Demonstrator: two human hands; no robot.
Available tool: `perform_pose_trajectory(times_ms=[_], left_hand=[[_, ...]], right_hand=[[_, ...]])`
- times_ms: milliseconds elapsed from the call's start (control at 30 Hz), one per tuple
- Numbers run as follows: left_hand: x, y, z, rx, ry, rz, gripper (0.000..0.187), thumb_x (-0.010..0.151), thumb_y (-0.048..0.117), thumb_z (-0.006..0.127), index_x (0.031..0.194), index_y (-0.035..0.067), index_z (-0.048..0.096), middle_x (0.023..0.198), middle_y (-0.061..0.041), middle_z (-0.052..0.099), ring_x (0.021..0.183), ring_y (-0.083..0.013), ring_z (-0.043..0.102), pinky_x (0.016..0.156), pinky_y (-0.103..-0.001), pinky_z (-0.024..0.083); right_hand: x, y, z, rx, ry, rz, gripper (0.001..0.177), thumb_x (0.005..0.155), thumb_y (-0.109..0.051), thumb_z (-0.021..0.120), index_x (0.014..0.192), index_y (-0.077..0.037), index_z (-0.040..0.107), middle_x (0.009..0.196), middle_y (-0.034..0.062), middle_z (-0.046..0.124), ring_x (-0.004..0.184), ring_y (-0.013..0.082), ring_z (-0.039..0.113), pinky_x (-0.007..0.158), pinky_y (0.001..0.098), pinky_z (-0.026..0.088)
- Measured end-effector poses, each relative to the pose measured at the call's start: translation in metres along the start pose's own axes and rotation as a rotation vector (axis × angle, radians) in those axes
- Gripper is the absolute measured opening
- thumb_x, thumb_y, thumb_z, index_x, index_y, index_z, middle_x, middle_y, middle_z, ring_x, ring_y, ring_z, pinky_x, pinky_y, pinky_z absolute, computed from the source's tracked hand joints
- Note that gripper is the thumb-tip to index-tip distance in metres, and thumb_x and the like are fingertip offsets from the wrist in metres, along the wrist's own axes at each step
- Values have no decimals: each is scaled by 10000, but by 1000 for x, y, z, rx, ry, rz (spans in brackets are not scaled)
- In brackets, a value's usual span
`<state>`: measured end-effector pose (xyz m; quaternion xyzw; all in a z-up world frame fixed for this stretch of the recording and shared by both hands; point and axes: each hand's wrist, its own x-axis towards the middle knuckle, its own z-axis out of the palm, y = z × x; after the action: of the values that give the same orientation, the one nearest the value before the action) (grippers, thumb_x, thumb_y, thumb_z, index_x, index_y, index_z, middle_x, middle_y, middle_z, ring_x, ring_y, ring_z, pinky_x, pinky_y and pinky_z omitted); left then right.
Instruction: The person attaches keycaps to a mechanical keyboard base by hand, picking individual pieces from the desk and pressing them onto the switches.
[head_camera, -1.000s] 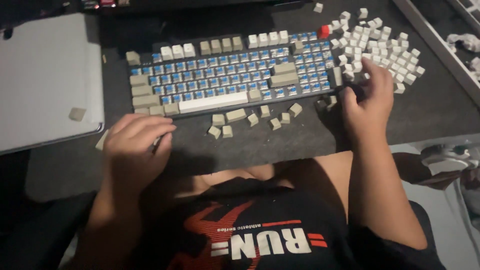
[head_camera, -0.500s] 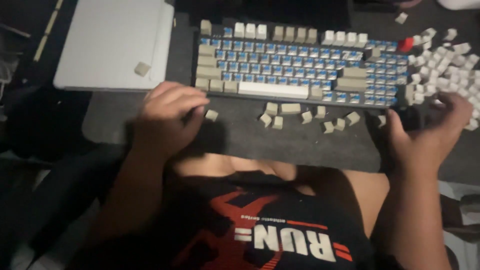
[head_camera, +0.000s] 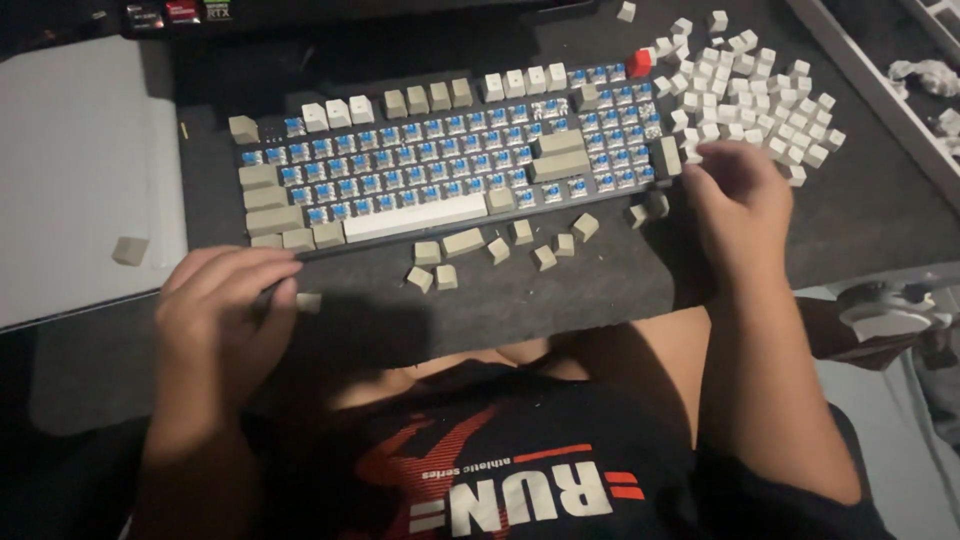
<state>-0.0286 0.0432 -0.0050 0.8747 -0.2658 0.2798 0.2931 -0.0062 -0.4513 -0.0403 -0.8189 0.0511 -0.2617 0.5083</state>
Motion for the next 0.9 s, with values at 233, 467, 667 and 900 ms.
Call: perform_pose_trajectory(times_ms=[233, 467, 667, 900], left_hand=[[20, 12, 13, 108, -10, 0, 138, 852, 48, 782, 981, 93, 760, 1089, -65, 763, 1066, -260, 724, 964, -380, 577], [27, 23, 12, 97, -52, 8, 166, 797, 37, 780, 958, 72, 761, 1057, -80, 764, 1029, -279, 720, 920, -390, 571], [30, 20, 21, 53, -39, 65, 164, 796, 21, 781, 954, 57, 755, 1047, -76, 768, 1013, -271, 724, 907, -390, 571], [33, 16, 28, 79, -46, 121, 137, 840, 39, 795, 972, 49, 758, 1066, -88, 764, 1020, -257, 729, 941, -393, 571]], right_hand=[[48, -40, 19, -764, -224, -5, 344, 853, -290, 840, 1055, -17, 789, 865, 190, 732, 773, 281, 692, 741, 385, 544], [73, -39, 12, -605, -362, 297, 399, 816, -353, 833, 1027, -22, 763, 844, 113, 743, 752, 225, 715, 708, 370, 562], [71, -51, 11, -549, -404, 315, 381, 846, -345, 842, 992, -5, 754, 811, 129, 731, 720, 219, 679, 672, 372, 542], [72, -57, -2, -405, -435, 358, 313, 829, -156, 835, 1039, 13, 677, 849, 122, 729, 704, 199, 715, 630, 325, 571]])
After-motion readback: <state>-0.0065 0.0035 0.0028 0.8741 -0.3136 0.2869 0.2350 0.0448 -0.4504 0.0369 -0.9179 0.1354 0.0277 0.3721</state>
